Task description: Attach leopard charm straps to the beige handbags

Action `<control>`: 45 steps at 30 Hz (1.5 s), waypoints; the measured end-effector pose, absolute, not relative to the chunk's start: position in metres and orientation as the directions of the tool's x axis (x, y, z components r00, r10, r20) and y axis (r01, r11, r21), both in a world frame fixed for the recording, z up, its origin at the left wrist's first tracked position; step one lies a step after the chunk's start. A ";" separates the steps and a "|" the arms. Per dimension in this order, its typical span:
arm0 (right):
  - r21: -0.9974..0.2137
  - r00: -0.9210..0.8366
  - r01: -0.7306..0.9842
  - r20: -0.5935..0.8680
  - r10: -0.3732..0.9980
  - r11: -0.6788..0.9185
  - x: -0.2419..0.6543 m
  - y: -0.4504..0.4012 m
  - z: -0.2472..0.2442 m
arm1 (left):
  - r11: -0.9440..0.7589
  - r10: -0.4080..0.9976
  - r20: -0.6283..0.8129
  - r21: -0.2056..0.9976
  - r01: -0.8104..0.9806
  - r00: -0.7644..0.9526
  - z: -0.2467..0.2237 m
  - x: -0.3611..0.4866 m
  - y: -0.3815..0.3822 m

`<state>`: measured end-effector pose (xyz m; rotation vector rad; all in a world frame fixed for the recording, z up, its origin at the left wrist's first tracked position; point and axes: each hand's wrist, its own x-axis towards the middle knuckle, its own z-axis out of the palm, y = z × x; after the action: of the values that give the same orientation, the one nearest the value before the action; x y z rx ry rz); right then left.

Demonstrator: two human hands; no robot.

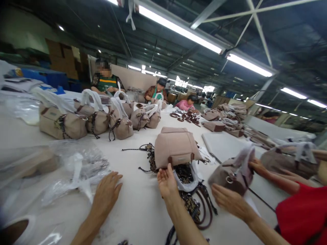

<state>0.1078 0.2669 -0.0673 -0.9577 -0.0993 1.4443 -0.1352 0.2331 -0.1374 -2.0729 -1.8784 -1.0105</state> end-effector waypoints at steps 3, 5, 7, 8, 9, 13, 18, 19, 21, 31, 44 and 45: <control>-0.603 0.216 -0.783 -0.490 0.844 -0.150 0.116 0.276 -0.068 | -0.243 0.768 0.638 0.366 0.898 -0.053 -0.128 -0.136 0.232; -0.620 0.237 -0.770 -0.496 0.836 -0.150 0.121 0.280 -0.070 | -0.269 0.734 0.674 0.405 0.874 -0.086 -0.114 -0.133 0.227; -0.643 0.262 -0.751 -0.498 0.827 -0.149 0.125 0.283 -0.071 | -0.301 0.716 0.690 0.436 0.848 -0.101 -0.096 -0.128 0.218; -0.657 0.275 -0.739 -0.497 0.823 -0.150 0.127 0.284 -0.071 | -0.321 0.716 0.692 0.446 0.836 -0.094 -0.086 -0.124 0.213; -0.671 0.288 -0.726 -0.495 0.819 -0.150 0.128 0.285 -0.071 | -0.344 0.719 0.690 0.450 0.824 -0.076 -0.076 -0.121 0.207; -0.741 0.345 -0.656 -0.463 0.816 -0.143 0.128 0.285 -0.064 | -0.377 0.737 0.675 0.463 0.802 -0.044 -0.050 -0.113 0.179; -0.873 0.402 -0.476 -0.325 0.856 -0.108 0.130 0.274 -0.043 | -0.344 0.783 0.619 0.515 0.785 -0.063 -0.060 -0.115 0.137; -0.901 0.407 -0.424 -0.283 0.868 -0.095 0.132 0.272 -0.038 | -0.334 0.795 0.603 0.523 0.784 -0.064 -0.066 -0.115 0.129; -0.949 0.401 -0.308 -0.199 0.894 -0.073 0.137 0.269 -0.027 | -0.311 0.823 0.565 0.541 0.781 -0.064 -0.078 -0.115 0.113; -0.929 0.251 0.369 0.055 0.967 -0.043 0.177 0.249 0.038 | -0.301 0.876 0.480 0.618 0.726 -0.045 -0.090 -0.102 0.093; -0.866 -0.102 0.486 0.076 0.992 0.116 0.132 0.218 0.047 | -0.178 0.941 0.308 0.805 0.565 -0.142 -0.067 -0.086 0.133; -0.866 -0.117 0.488 0.060 0.991 0.111 0.133 0.219 0.049 | -0.187 0.939 0.315 0.807 0.561 -0.141 -0.068 -0.089 0.133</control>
<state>0.1329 0.2188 0.0493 -1.4575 -1.6990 0.9237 -0.0885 0.1328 -0.0680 -2.2622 -2.1943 -1.6558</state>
